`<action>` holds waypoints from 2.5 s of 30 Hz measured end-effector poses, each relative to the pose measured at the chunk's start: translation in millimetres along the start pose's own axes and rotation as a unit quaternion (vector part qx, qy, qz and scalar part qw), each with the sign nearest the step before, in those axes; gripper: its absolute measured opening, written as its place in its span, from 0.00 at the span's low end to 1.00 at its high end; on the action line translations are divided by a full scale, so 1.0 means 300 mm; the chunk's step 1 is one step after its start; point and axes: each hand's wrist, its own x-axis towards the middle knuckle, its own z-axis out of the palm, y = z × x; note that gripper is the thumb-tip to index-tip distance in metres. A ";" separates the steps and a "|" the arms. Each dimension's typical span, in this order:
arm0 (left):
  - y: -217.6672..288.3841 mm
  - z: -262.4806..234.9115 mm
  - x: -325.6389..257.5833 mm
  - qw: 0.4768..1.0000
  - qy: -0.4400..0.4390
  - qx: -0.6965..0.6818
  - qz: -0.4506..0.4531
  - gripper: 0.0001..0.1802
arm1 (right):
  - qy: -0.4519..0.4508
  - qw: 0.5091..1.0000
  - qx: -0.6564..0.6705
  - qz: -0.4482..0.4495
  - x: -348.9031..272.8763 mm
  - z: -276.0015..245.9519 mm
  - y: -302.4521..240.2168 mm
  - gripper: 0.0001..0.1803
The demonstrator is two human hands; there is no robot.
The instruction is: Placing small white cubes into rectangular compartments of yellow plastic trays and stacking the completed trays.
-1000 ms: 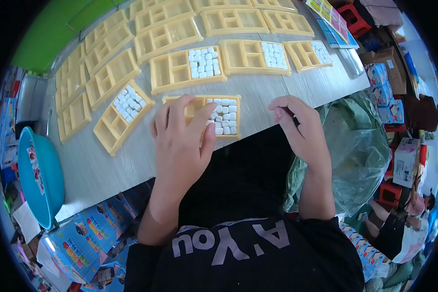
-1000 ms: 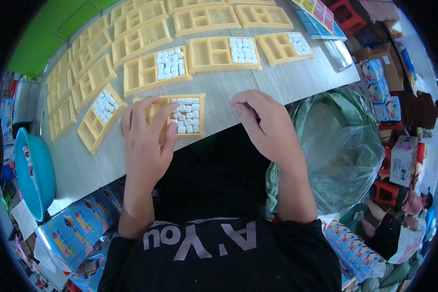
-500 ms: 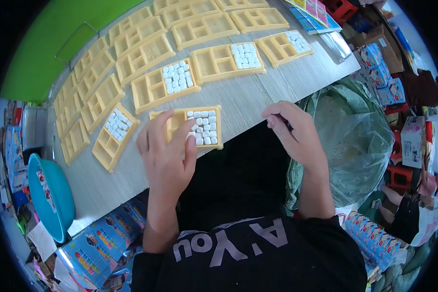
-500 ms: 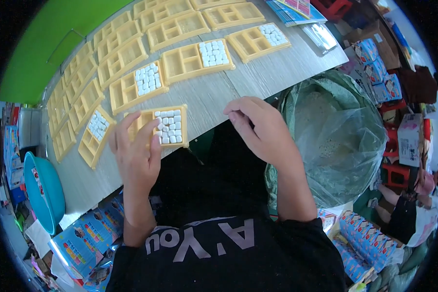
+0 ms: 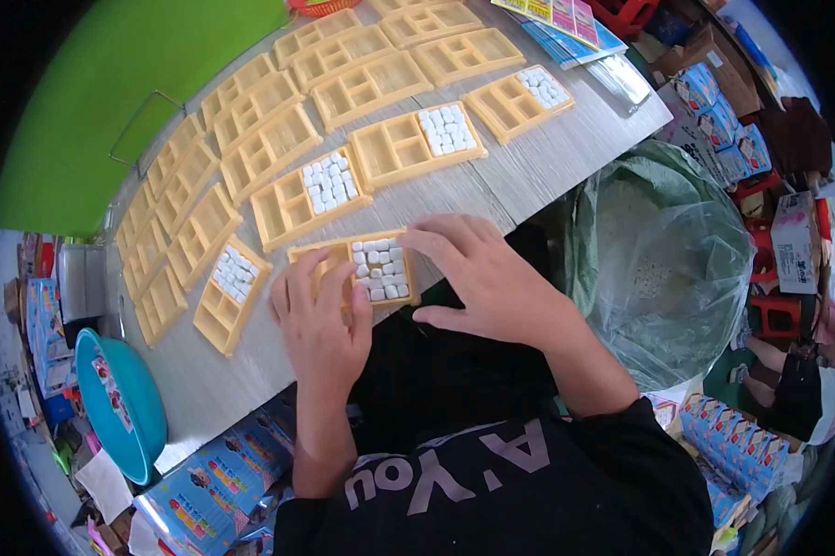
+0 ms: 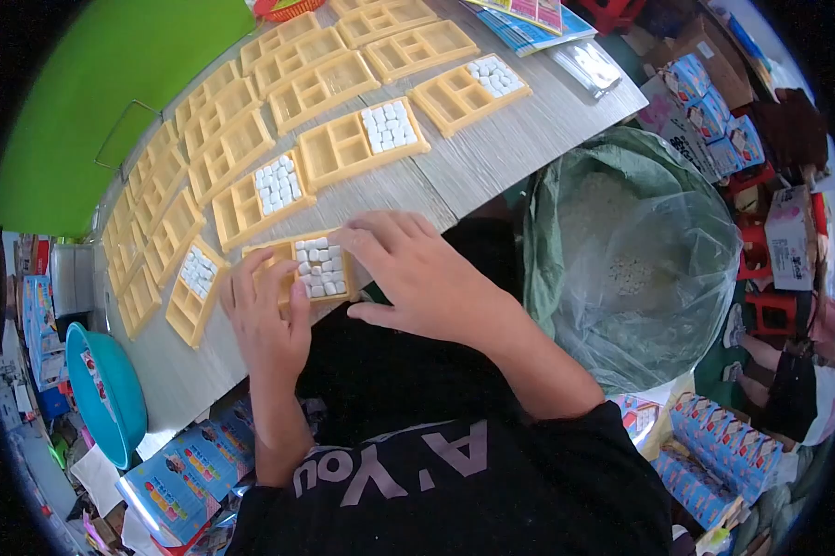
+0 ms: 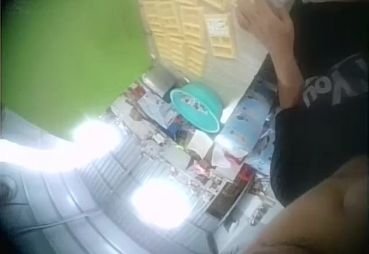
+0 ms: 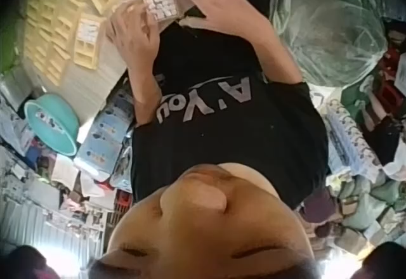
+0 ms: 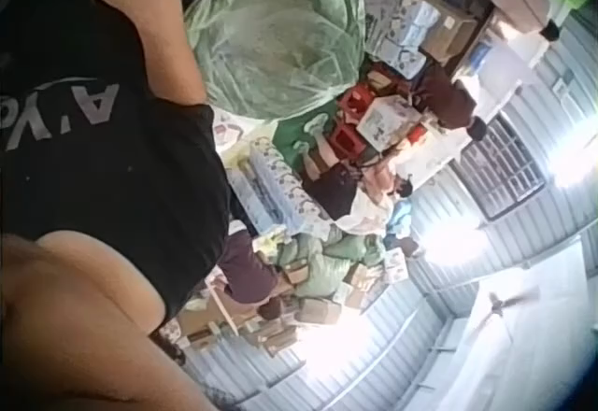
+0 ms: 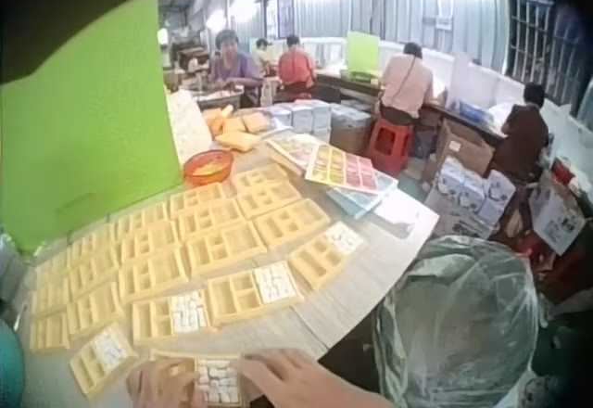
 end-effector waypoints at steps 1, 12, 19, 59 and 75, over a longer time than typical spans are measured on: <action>0.005 -0.004 -0.002 1.000 -0.001 0.000 0.001 0.11 | -0.009 1.000 -0.007 -0.005 0.010 0.006 -0.010 0.42; 0.003 -0.001 -0.002 0.999 -0.026 -0.040 -0.002 0.09 | -0.043 0.997 -0.055 -0.015 0.051 0.035 0.006 0.44; -0.005 -0.019 0.001 0.997 -0.012 -0.069 -0.011 0.09 | 0.011 0.999 -0.030 -0.020 0.065 0.042 0.027 0.33; 0.205 -0.270 0.037 0.825 0.121 -0.469 0.291 0.47 | -0.022 0.662 0.642 -0.386 0.339 -0.091 -0.285 0.60; 0.074 -0.374 -0.036 0.845 0.195 -0.433 0.245 0.34 | -0.006 0.585 0.720 -0.373 0.223 -0.039 -0.428 0.48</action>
